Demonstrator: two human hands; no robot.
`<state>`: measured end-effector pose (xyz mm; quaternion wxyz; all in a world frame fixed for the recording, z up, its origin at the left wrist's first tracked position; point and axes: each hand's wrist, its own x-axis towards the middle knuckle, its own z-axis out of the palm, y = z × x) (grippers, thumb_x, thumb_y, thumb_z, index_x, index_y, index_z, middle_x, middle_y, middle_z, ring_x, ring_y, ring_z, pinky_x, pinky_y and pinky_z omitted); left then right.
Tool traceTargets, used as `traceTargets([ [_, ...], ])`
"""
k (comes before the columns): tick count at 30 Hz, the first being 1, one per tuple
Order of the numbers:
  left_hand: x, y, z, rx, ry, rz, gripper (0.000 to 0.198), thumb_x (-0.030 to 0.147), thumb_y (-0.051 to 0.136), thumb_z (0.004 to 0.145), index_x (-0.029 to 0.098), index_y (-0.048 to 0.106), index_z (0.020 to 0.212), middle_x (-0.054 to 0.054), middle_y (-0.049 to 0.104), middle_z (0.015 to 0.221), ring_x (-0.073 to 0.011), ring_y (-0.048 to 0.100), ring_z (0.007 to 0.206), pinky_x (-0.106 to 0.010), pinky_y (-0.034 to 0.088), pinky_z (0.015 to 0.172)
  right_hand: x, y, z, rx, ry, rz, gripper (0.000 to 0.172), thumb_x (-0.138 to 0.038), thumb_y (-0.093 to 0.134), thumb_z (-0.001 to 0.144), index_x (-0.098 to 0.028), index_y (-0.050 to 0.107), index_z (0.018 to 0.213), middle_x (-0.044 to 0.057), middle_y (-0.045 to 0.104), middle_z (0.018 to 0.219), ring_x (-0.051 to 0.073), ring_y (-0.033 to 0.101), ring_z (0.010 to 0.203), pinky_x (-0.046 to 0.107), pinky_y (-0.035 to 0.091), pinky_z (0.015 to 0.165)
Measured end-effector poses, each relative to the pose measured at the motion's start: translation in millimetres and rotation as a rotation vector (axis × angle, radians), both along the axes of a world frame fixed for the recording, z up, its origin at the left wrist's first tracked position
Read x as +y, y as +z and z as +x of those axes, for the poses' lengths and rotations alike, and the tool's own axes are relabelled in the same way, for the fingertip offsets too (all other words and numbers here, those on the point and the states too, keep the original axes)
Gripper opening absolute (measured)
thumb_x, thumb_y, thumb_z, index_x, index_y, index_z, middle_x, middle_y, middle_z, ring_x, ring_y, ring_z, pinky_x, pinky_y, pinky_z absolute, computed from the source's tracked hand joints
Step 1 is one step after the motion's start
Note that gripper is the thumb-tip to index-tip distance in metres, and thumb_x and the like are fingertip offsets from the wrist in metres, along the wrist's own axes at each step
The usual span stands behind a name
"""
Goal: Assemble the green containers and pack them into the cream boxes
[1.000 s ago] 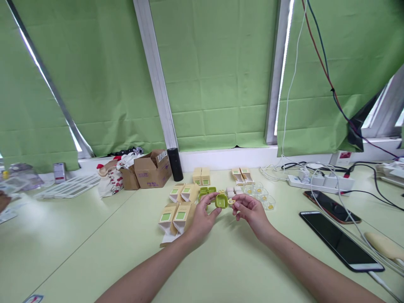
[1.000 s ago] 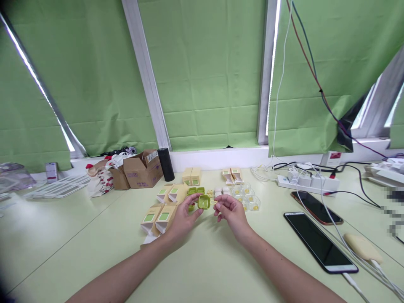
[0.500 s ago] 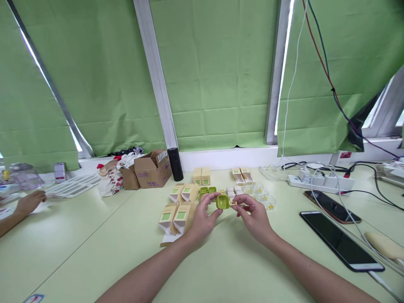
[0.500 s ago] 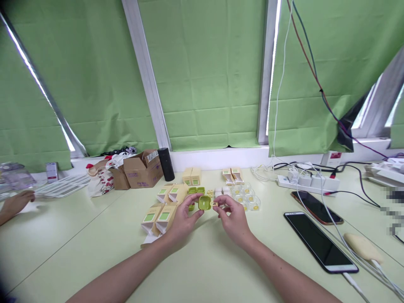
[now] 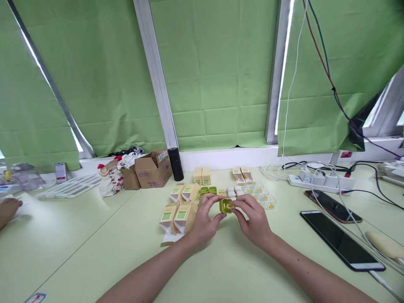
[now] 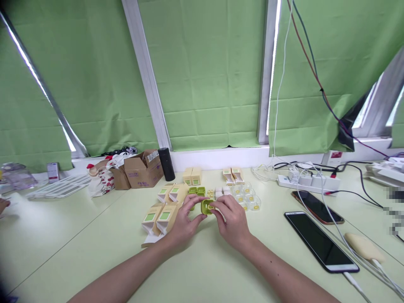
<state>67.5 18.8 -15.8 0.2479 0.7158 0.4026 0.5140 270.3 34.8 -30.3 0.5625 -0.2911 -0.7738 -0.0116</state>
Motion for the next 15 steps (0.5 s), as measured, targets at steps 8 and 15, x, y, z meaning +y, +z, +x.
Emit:
traceTargets([
  [8,-1.4,-1.0,0.4,0.04,-0.02,0.032,0.047,0.011,0.075,0.084,0.033,0.074,0.125,-0.008,0.059,0.124,-0.0305,0.057,0.126,-0.046,0.046,0.112,2.2,-4.5,-0.4,-0.111,-0.08,0.08,0.021,-0.017,0.053,0.105,-0.02,0.074,0.103,0.007,0.067,0.084,0.021,0.059,0.078,0.033,0.043,0.068],
  [15,-1.2,-3.8,-0.2,0.086,-0.023,0.054,0.049,0.008,0.074,0.084,0.031,0.071,0.127,-0.008,0.057,0.126,-0.0295,0.055,0.129,-0.047,0.045,0.113,5.3,-3.7,-1.4,-0.123,-0.093,0.187,0.016,-0.013,0.056,0.104,-0.019,0.071,0.102,0.004,0.062,0.078,0.019,0.052,0.072,0.032,0.036,0.063],
])
